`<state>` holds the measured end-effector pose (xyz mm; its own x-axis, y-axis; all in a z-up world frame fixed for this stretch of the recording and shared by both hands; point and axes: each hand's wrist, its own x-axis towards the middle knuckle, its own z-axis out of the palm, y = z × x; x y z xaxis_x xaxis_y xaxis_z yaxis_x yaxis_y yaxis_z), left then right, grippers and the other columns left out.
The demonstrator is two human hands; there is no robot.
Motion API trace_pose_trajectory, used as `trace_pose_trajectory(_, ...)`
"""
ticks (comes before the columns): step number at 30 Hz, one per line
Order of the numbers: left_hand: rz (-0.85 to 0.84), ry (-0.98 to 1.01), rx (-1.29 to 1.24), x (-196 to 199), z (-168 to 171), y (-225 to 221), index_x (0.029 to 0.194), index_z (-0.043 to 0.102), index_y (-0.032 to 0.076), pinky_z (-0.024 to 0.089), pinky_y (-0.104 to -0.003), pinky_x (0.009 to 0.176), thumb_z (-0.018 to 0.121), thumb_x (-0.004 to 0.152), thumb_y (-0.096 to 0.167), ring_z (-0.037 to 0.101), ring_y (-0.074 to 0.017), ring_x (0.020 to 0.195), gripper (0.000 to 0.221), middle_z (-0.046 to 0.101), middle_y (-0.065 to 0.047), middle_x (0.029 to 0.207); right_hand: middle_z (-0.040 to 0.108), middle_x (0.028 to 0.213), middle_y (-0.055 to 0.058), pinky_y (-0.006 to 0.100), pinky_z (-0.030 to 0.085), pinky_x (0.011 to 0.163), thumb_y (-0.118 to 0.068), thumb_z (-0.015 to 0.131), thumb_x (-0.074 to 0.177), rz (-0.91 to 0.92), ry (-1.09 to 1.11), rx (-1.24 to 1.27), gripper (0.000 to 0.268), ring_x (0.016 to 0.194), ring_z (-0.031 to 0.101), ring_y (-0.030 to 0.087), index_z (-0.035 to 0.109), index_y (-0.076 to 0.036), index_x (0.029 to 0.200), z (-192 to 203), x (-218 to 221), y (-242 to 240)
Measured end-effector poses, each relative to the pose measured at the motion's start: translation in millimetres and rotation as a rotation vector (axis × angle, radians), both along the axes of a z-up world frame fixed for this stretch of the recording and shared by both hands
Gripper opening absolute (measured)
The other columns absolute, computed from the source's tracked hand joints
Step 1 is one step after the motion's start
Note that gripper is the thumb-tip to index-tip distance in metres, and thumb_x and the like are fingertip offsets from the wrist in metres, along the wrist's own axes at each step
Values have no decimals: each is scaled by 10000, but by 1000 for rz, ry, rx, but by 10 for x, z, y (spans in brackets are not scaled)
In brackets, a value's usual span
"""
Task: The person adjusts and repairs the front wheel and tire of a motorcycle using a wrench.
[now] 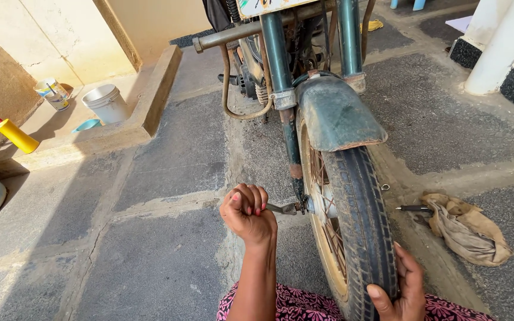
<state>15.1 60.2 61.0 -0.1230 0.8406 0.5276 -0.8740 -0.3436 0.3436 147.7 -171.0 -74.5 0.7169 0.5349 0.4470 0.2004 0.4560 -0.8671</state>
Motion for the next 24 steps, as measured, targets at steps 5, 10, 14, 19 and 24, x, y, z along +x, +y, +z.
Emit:
trace_pose_trajectory(5,-24,5,2,123,136,97,606,324,103,255,-286,448,501,952,127,275,-101,457,389,315,-9,559,508,1491,288,454,410,1143,-293,761,856,16,16,-22,899,1375,534,331,319,69,1551,-36,27,-11)
trace_pose_trajectory(10,-43,27,12,210,185,196,599,318,96,246,-284,449,487,960,128,257,-101,465,400,312,-12,549,501,1501,287,453,398,1155,-304,763,861,30,-5,3,901,1388,524,331,317,67,1551,-33,35,-10)
trace_pose_trajectory(14,-87,61,-30,178,150,310,600,305,107,244,-285,442,476,944,120,248,-99,458,385,309,-7,546,511,1488,286,459,407,1150,-303,769,851,27,20,-2,904,1381,533,334,325,63,1548,5,9,-6)
trace_pose_trajectory(19,-177,57,-105,57,126,485,597,306,122,251,-289,439,473,935,146,248,-101,449,378,312,2,546,499,1489,285,471,408,1140,-305,767,844,33,55,-34,911,1378,528,341,313,58,1545,-34,34,-14)
trace_pose_trajectory(24,-290,4,-112,-26,139,560,589,318,139,258,-279,448,493,957,188,255,-98,447,410,313,16,540,496,1492,292,478,410,1144,-311,764,842,34,48,-46,912,1381,526,346,315,56,1546,-52,42,-17)
